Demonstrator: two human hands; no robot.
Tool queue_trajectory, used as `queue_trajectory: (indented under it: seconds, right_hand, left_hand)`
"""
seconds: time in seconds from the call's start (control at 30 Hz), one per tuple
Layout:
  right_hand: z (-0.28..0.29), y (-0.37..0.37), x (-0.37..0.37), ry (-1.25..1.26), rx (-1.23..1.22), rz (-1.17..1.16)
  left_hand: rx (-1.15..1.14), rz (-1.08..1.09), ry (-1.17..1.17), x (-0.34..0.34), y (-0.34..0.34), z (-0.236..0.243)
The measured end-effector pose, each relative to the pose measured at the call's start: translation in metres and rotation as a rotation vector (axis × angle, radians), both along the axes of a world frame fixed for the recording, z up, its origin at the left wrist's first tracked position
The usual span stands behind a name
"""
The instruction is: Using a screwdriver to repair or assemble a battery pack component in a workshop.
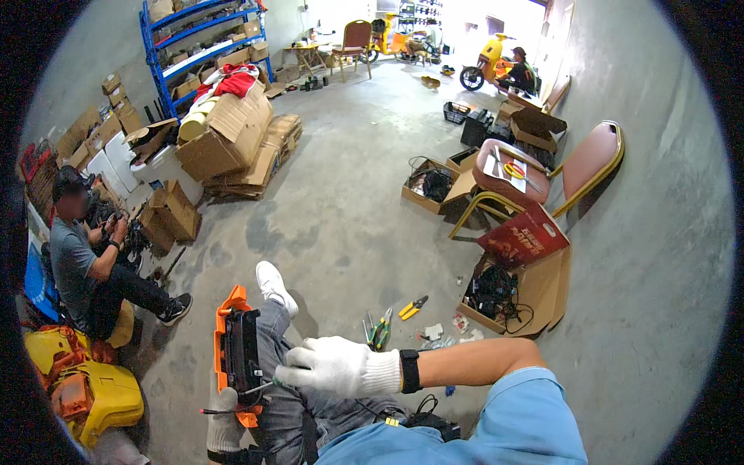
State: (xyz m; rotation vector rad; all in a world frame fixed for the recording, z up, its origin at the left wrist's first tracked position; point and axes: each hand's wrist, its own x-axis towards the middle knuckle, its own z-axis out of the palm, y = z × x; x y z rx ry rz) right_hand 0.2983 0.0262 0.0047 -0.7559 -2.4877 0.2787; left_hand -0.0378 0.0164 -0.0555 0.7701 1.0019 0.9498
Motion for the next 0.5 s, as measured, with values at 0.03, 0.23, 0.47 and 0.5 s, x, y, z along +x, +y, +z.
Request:
queue_trajectory:
  seconds: [0.03,0.23,0.47,0.5]
  right_hand:
    - [0.000,0.001,0.001,0.021,0.021,0.002]
    - [0.012,0.005,-0.002,-0.251,0.009,0.114]
    - [0.023,-0.006,-0.005,-0.402,-0.271,0.106]
    - [0.022,-0.006,-0.006,-0.462,-0.311,0.121]
  left_hand:
    - [0.021,-0.006,0.007,0.001,0.001,0.002]
    - [0.124,-0.035,0.011,0.008,0.016,0.012]
    - [0.151,-0.022,-0.003,0.013,0.015,0.014]
    - [0.210,-0.017,0.037,0.014,0.017,0.015]
